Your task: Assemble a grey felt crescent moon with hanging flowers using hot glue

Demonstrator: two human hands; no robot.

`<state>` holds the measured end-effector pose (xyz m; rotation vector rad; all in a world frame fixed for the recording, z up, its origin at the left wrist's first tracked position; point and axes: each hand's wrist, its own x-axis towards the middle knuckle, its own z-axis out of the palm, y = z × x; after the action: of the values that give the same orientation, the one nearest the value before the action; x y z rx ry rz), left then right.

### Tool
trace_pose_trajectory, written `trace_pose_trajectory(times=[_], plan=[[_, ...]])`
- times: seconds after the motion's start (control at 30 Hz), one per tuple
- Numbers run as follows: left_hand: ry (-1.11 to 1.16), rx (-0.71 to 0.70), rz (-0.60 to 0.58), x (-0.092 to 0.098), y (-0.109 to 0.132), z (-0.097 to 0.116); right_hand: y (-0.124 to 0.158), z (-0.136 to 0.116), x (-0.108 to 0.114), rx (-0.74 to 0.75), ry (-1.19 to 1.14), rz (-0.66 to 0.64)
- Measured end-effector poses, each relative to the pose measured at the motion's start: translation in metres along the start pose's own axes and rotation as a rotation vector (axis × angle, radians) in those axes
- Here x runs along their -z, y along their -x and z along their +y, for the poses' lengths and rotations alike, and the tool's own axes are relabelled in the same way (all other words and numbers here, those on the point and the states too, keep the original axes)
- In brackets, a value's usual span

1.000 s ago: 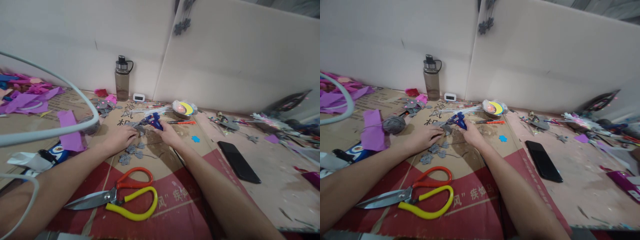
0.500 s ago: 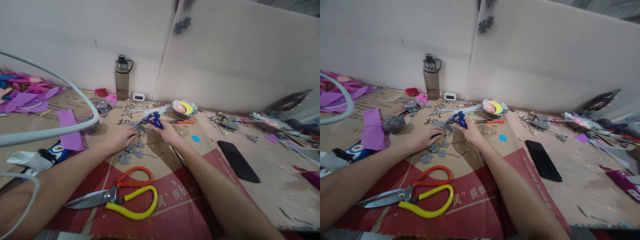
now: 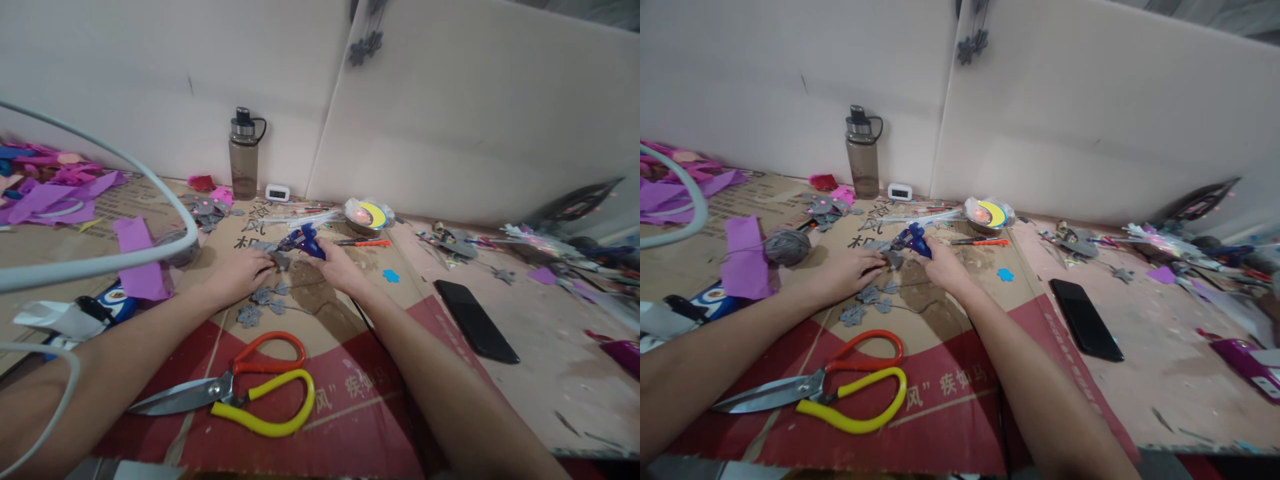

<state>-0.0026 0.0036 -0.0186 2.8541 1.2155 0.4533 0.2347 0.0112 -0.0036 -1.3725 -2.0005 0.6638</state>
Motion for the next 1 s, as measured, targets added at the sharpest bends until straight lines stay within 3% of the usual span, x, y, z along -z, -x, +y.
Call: trace_pose_trajectory(times=[0.37,0.6,1.0], plan=[[0.027,0.006,0.023,-0.0009,0.0007,-0.0008,-0.0017,0.0012,-0.0017,-0.030,-0.073,0.054],[-0.002,0.009,-0.007,0.0011,0.0004,0.0004,-0.0026,0.0023,-0.0038,-0.027,-0.033,-0.011],[-0.022,0.002,-0.009,0.0011,-0.0009,0.0006,0.0003,-0.0036,-0.0035,-0.018,-0.009,0.015]])
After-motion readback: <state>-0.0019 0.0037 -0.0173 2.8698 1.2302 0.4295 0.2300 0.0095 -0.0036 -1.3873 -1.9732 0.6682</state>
